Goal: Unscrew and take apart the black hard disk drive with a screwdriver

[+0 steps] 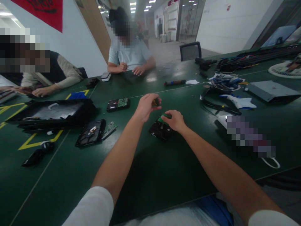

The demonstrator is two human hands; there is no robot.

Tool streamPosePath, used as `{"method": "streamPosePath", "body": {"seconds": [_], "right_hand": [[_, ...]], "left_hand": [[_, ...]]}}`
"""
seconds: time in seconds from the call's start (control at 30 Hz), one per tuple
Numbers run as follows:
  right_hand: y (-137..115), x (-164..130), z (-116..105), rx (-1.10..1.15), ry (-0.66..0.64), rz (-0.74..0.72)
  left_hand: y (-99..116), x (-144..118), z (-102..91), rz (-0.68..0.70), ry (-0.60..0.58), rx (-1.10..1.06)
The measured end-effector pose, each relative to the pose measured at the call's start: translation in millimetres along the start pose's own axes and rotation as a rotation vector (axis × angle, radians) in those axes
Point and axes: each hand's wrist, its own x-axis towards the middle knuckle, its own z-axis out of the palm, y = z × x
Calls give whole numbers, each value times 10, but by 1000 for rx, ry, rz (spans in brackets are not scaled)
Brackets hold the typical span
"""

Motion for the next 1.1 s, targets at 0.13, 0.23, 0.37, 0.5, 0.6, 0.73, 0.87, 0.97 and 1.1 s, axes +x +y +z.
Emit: {"method": "streamPosePath", "body": {"seconds": [0.13, 0.23, 0.37, 0.5, 0.6, 0.73, 0.87, 0.97, 1.1], "right_hand": [[-2, -9, 5, -7, 6, 0], [-6, -11, 2, -15, 4, -1], [-18, -11, -17, -17, 1, -13], [-17, 2, -17, -10, -5, -16], [-6, 13, 0, -11, -6, -6], [11, 12, 13, -12, 2, -3], [12, 0, 3, -15, 2, -18], [-2, -3, -11, -12, -1, -15], [-25, -5, -33, -14, -5, -15]], "left_hand": [[-26, -4, 35, -14, 4, -46], [-55, -21, 77, -36, -22, -123], [-94, -24, 109, -54, -58, -220], [-76, 3, 65, -12, -48, -155], [-13, 9, 17, 26, -48, -26], [68, -14, -9, 35, 27, 45], [71, -27, 2, 41, 36, 44], [29, -24, 23, 32, -1, -21], [-31, -32, 66, -18, -61, -152]]}}
